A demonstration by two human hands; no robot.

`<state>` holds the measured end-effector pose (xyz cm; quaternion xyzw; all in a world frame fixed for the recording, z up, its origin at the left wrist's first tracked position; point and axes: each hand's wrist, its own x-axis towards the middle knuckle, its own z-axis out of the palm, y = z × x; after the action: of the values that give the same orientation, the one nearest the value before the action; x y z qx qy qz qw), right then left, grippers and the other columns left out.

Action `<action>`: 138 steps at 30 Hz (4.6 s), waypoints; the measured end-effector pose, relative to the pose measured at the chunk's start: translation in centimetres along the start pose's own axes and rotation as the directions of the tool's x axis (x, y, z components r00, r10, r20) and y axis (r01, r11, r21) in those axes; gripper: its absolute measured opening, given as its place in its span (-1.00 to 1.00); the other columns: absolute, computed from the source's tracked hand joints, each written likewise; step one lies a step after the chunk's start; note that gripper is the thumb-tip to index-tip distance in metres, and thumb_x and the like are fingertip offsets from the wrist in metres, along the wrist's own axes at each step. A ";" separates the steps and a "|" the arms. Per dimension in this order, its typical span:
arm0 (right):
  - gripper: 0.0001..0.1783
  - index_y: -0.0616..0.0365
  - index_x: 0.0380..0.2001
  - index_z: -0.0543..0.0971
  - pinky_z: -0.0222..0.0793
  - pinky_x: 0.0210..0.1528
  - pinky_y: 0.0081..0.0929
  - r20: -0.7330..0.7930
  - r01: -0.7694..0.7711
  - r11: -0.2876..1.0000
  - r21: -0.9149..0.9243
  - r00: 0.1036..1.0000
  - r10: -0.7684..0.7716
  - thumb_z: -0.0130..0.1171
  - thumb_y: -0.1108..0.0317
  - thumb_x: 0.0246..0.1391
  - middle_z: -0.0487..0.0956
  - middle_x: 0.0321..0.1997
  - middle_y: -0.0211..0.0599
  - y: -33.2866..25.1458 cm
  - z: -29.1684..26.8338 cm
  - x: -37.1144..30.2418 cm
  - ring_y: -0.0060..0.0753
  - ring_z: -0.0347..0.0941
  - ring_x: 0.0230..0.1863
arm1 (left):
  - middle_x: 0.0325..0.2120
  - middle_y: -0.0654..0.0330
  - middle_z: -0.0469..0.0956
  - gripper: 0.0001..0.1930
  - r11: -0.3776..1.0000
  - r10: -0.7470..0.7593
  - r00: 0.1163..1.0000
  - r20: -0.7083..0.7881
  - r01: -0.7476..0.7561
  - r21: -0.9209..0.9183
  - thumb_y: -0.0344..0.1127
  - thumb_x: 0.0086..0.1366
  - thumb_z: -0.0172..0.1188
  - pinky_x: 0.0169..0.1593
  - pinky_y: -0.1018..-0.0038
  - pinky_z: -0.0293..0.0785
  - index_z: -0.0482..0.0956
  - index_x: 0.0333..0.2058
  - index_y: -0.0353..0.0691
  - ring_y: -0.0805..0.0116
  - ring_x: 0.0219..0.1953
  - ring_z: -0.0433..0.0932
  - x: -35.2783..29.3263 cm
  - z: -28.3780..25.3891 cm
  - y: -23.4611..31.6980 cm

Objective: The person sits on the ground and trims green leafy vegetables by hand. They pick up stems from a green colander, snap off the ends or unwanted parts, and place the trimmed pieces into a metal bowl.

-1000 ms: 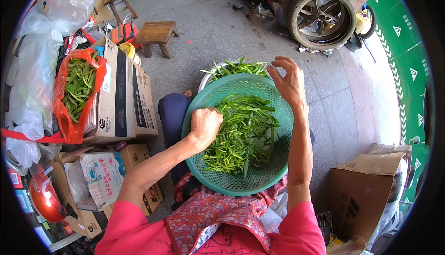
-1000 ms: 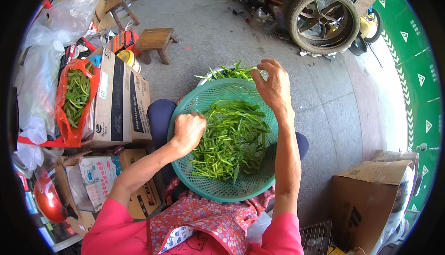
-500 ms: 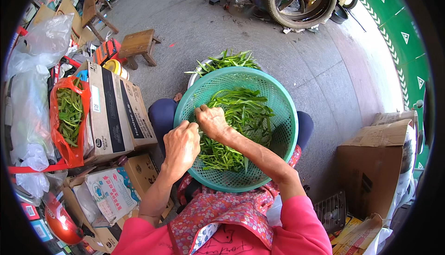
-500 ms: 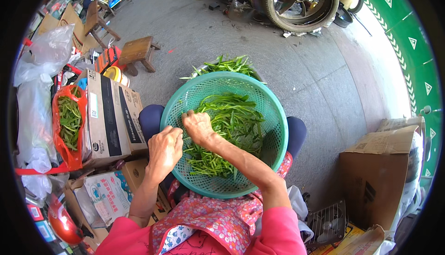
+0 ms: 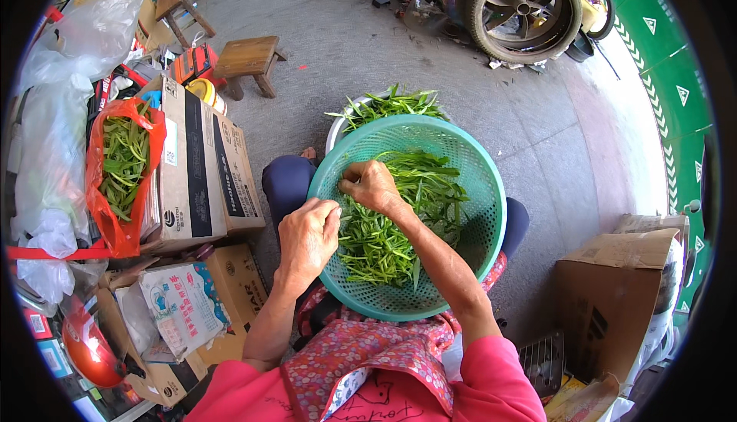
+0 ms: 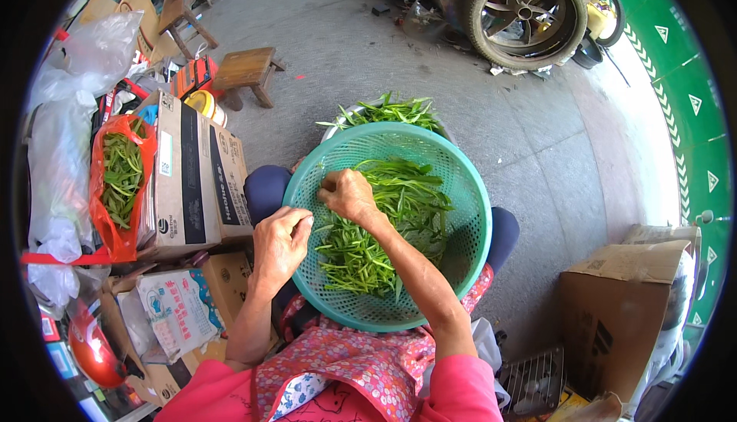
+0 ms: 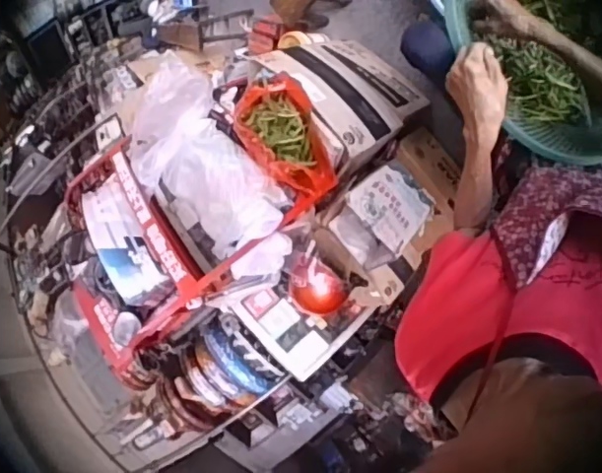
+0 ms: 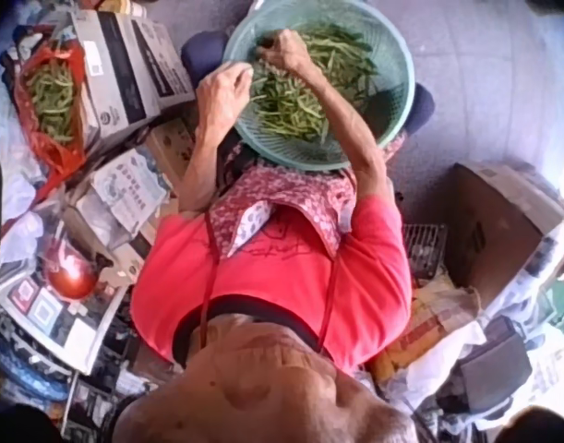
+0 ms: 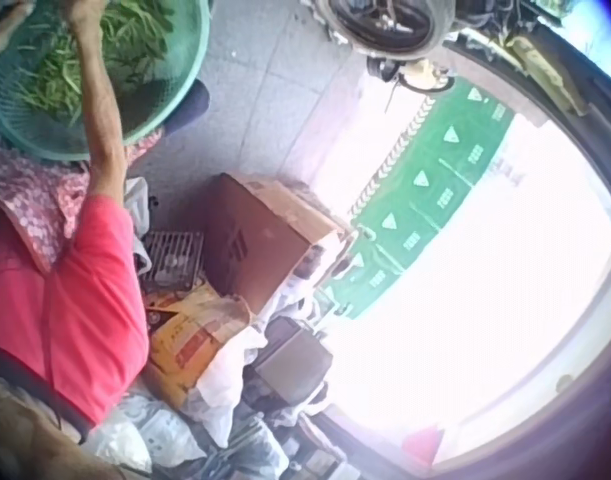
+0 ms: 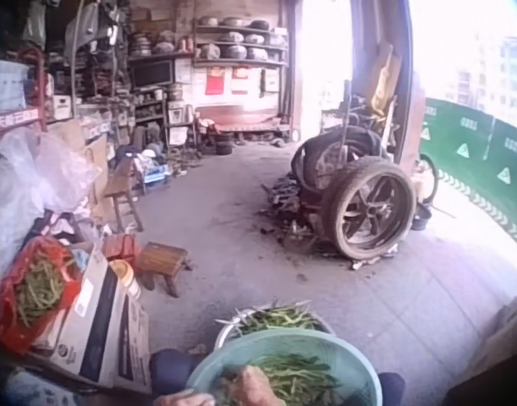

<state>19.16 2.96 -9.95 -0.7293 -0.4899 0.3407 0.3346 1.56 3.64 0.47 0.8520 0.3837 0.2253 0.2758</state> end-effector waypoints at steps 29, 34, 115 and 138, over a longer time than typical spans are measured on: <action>-0.76 0.16 -0.20 0.62 0.57 -0.23 -0.03 -0.301 -0.012 0.909 -0.417 0.945 -0.126 0.25 0.39 0.02 0.60 -0.10 -0.06 2.0 -8.3 -6.1 0.08 0.62 -0.25 | -0.04 0.07 0.58 -0.67 0.971 0.213 0.844 0.493 -0.125 -0.206 -0.43 0.25 0.35 -0.12 0.34 0.58 0.67 0.01 -0.26 0.21 -0.20 0.67 -2.8 2.6 0.3; -0.76 0.04 -0.21 0.71 0.61 -0.16 -0.09 -0.217 0.069 0.846 -0.528 0.953 -0.213 0.33 0.39 -0.02 0.60 0.03 -0.22 4.7 -8.7 -4.9 0.01 0.66 -0.25 | -0.06 0.02 0.59 -0.72 0.944 0.083 0.937 0.340 0.035 -0.327 -0.34 0.34 0.28 -0.11 0.25 0.59 0.66 -0.02 -0.33 0.05 -0.28 0.66 -1.7 1.9 0.7; -0.48 0.06 0.01 0.66 0.39 -0.59 -0.39 -0.185 0.296 0.748 -0.594 0.855 -0.485 0.41 0.45 -0.14 0.44 -0.50 -0.44 -2.3 -9.5 -15.1 -0.37 0.44 -0.62 | -0.55 0.28 0.58 -0.83 0.737 -0.153 0.907 0.393 0.369 -0.566 -0.39 0.32 0.26 -0.45 0.57 0.31 0.68 -0.36 -0.43 0.65 -0.52 0.39 -0.9 1.5 1.6; -0.86 0.29 -0.36 0.72 0.39 -0.49 -0.50 -0.463 -0.158 0.917 0.365 0.824 0.326 0.22 0.51 0.06 0.69 -0.46 -0.18 -0.1 -10.9 -14.9 -0.55 0.53 -0.54 | -0.53 0.30 0.50 -0.90 0.811 -0.020 0.900 0.436 0.270 -0.519 -0.45 0.25 0.28 -0.47 0.54 0.27 0.68 -0.37 -0.38 0.61 -0.55 0.35 -0.9 1.4 0.6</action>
<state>23.81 -12.78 -1.39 -0.7884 -0.2248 0.2461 0.5171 2.17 2.20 -0.31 0.7260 0.2978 0.1229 0.6076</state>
